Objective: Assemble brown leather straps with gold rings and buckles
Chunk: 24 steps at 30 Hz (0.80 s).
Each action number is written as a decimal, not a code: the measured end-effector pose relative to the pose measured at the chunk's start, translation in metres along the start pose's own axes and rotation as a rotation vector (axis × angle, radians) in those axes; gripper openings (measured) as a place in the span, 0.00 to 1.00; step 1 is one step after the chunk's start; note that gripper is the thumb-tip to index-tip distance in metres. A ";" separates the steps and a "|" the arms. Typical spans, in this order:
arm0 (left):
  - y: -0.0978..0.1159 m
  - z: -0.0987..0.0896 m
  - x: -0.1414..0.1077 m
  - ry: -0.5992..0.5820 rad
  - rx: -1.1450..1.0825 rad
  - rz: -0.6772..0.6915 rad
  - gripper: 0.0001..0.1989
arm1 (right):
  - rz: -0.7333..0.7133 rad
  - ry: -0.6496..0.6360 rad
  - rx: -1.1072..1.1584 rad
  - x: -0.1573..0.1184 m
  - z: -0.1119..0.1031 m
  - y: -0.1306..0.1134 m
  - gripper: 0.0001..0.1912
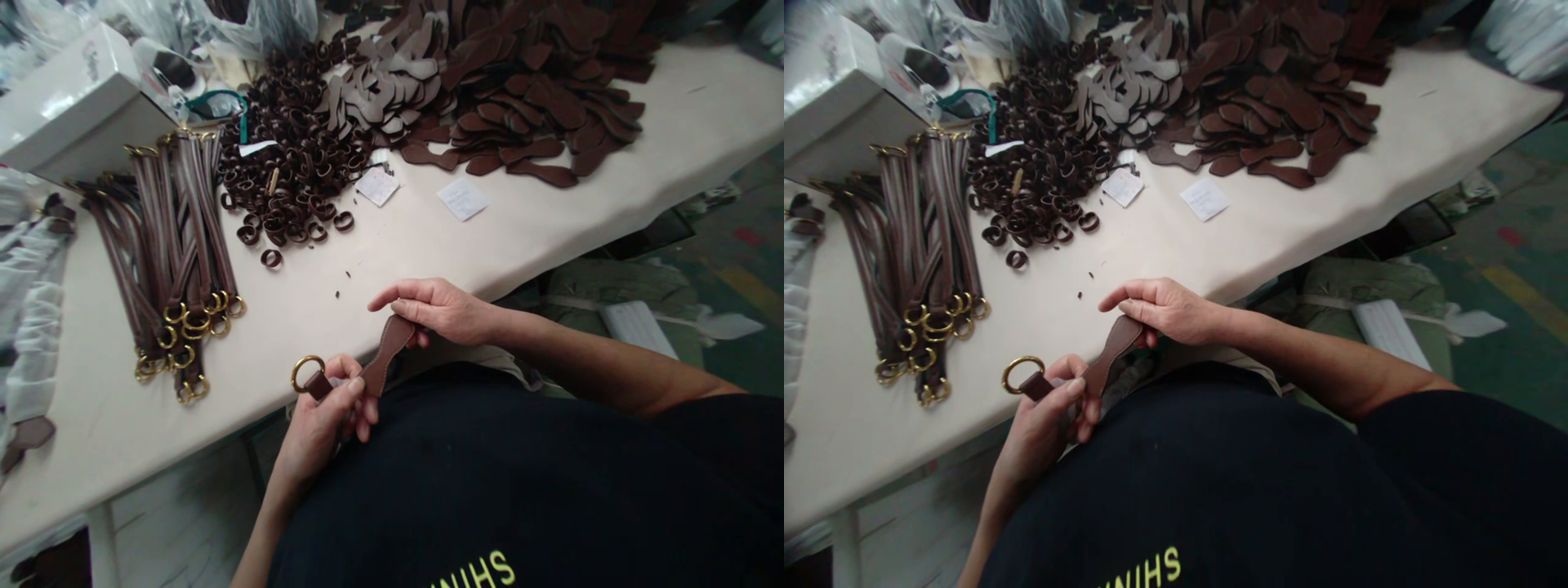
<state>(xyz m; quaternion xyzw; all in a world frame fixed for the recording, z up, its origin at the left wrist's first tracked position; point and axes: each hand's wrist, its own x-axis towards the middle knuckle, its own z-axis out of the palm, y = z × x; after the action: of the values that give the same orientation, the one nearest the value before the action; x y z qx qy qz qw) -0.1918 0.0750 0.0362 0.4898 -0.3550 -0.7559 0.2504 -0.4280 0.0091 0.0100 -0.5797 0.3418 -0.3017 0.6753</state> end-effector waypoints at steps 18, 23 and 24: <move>0.001 0.006 0.009 0.089 -0.009 0.080 0.13 | -0.476 -0.162 -0.585 0.003 0.015 -0.008 0.11; 0.000 0.005 0.010 0.070 0.022 0.153 0.12 | -0.460 0.025 -0.569 0.001 0.016 -0.018 0.10; -0.001 0.005 0.010 0.060 0.015 0.165 0.12 | -0.453 0.082 -0.565 0.002 0.017 -0.020 0.10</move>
<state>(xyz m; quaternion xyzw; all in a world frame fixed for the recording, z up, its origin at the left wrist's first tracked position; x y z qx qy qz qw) -0.2004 0.0697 0.0314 0.4832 -0.3920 -0.7150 0.3187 -0.4137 0.0144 0.0314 -0.7919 0.3012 -0.3604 0.3903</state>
